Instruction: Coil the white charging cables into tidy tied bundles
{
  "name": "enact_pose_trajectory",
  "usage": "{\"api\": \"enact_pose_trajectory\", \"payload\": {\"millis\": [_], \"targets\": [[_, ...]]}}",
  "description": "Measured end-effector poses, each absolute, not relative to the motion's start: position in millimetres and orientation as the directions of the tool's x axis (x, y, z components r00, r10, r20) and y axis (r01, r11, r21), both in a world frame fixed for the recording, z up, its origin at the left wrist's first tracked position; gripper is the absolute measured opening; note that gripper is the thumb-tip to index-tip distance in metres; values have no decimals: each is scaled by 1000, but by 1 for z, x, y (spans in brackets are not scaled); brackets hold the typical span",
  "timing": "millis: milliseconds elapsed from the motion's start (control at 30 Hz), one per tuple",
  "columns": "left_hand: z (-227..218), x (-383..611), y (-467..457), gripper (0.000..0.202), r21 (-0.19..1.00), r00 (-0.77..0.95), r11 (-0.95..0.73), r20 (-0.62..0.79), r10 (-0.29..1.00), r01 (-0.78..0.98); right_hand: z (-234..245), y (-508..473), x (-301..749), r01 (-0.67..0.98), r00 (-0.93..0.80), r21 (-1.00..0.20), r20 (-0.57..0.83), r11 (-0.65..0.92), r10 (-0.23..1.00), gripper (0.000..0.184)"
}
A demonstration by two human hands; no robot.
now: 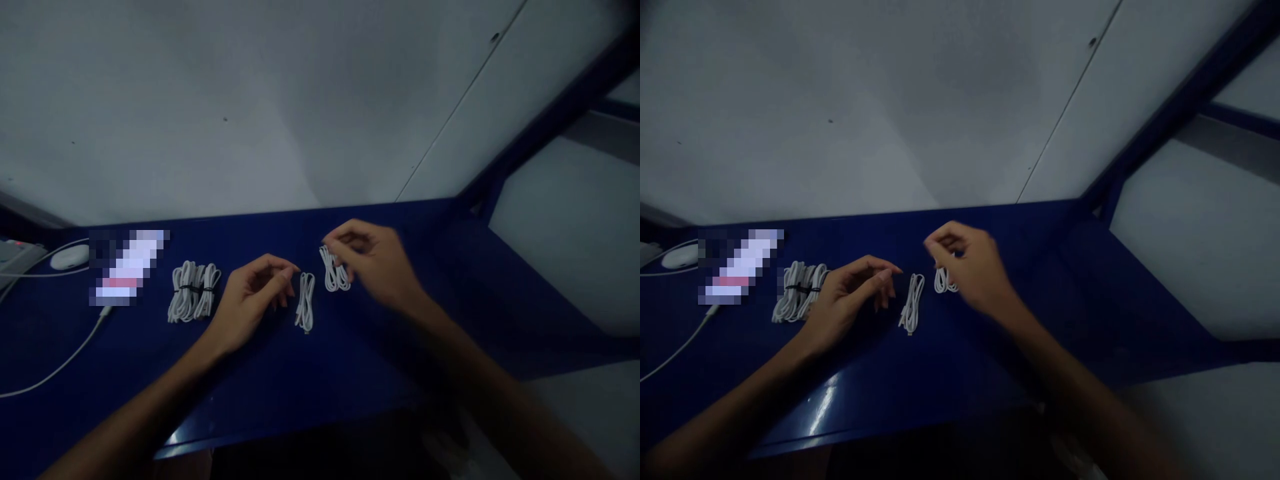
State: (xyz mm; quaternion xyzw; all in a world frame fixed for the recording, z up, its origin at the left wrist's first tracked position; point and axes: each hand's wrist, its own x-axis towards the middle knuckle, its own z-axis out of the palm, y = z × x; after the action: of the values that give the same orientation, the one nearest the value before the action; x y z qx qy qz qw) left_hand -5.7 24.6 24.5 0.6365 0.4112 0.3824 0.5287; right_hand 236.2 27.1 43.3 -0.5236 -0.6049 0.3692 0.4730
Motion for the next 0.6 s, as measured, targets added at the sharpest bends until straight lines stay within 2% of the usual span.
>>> {"api": "enact_pose_trajectory", "payload": {"millis": [133,200,267,600], "targets": [[23,-5,23,25,983,394,-105,37,918,152,46,41,327,544,251,-839,184,19,951,20],[23,-5,22,25,982,393,-103,34,919,156,39,48,370,612,402,-783,190,-109,896,18],[22,-4,22,25,984,388,-98,33,921,149,29,54,398,625,470,-753,154,-204,869,15],[23,-7,23,27,979,381,-99,23,924,179,-1,81,417,754,365,-623,133,-208,922,14]]}}
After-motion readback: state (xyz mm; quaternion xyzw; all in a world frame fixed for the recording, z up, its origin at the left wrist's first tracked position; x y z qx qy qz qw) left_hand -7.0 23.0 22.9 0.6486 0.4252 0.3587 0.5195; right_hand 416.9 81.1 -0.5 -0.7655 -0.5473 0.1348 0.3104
